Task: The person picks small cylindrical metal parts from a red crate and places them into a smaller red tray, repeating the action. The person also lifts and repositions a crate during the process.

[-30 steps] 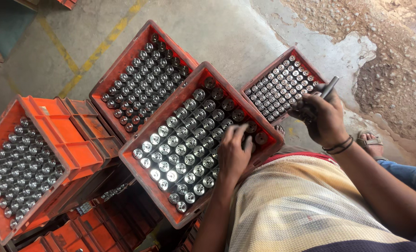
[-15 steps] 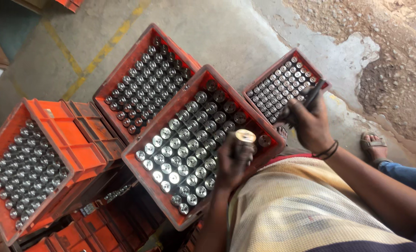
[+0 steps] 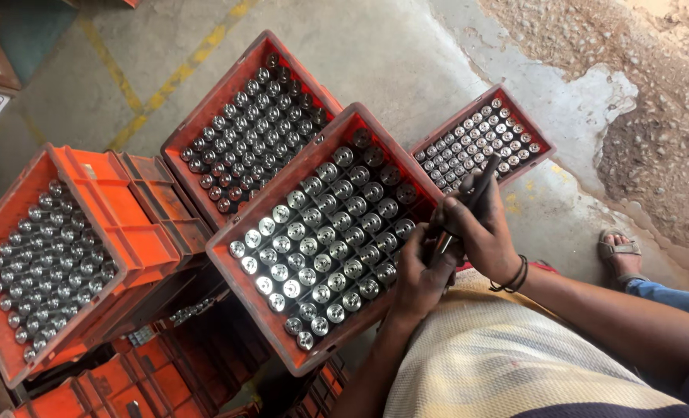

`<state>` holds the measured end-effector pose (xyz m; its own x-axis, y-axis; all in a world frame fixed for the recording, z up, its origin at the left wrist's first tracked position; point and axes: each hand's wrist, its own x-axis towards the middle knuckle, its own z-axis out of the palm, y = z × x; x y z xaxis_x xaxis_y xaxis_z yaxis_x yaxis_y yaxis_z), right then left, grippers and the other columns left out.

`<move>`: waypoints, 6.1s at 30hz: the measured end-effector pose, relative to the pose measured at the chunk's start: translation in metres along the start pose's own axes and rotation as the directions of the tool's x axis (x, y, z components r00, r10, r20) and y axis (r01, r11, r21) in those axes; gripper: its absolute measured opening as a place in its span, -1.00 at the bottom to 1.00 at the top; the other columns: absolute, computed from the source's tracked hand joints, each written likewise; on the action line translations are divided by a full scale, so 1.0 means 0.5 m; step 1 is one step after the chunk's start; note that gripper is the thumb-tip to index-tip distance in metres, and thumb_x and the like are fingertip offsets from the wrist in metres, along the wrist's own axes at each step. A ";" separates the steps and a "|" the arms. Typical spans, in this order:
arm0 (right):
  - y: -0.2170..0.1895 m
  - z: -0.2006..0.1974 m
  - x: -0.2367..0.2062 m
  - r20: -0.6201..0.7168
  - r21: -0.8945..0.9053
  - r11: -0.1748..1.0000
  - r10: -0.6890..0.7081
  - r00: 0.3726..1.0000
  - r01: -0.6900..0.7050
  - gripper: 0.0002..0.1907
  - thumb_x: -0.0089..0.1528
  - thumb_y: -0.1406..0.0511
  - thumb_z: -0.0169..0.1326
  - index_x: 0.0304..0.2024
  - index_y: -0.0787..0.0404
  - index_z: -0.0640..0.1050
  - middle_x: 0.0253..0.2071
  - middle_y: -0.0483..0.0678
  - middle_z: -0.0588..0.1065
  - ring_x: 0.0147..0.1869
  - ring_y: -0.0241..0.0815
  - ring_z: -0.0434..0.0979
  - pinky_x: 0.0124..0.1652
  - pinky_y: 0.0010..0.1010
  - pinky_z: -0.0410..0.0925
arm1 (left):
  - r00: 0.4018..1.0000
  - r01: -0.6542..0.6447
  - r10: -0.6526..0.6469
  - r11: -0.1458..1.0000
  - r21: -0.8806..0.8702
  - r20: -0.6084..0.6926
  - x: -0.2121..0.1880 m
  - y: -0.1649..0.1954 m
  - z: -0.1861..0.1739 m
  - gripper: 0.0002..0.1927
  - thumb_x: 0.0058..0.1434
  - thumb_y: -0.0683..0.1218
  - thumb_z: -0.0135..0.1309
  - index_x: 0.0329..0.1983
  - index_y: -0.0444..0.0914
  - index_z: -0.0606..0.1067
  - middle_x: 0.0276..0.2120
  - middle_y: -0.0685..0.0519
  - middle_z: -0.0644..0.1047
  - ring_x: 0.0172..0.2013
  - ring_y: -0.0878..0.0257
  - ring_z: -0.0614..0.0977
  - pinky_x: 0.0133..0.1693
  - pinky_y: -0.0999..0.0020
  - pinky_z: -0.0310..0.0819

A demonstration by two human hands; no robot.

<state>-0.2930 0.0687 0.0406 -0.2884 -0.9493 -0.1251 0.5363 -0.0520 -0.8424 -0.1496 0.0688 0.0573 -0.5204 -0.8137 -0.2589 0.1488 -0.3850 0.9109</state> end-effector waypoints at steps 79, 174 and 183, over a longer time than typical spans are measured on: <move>0.007 -0.120 0.047 -0.164 0.105 0.992 0.088 0.982 -0.072 -0.74 0.37 0.51 0.00 0.00 0.16 0.27 -0.28 -0.04 0.47 -0.28 -0.17 0.58 -0.26 -0.32 0.52 | 0.949 0.191 0.216 0.196 0.962 -0.232 0.019 -0.012 -0.189 -0.44 -0.12 0.25 0.43 -0.26 -0.26 0.68 -0.45 0.00 0.62 -0.50 0.21 0.60 -0.41 0.23 0.49; 0.034 0.079 -0.011 0.182 0.061 0.995 0.071 0.981 -0.083 -0.73 0.41 0.45 -0.02 0.05 0.15 0.20 -0.26 -0.06 0.40 -0.18 -0.22 0.48 -0.09 -0.28 0.45 | 0.984 0.176 -0.175 0.949 -0.261 0.027 -0.079 -0.006 -0.085 -0.57 0.43 0.19 0.09 -0.14 -0.30 0.48 -0.52 0.02 0.52 -0.65 0.41 0.50 -0.64 0.53 0.33; 0.013 0.054 0.053 0.015 0.058 0.998 0.030 0.999 -0.030 -0.71 0.42 0.49 -0.03 0.10 0.14 0.23 -0.32 0.01 0.45 -0.29 -0.13 0.54 -0.22 -0.25 0.50 | 0.990 0.072 -0.045 0.978 0.198 -0.133 -0.127 -0.009 -0.117 -0.53 0.32 0.15 0.19 0.00 -0.33 0.45 -0.31 0.02 0.58 -0.51 0.29 0.62 -0.58 0.44 0.56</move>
<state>-0.2757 0.0349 0.0463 -0.2608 -0.9548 -0.1423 0.5900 -0.0409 -0.8064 -0.0682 0.0968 0.0508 -0.4101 -0.8461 -0.3405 -0.0585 -0.3481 0.9356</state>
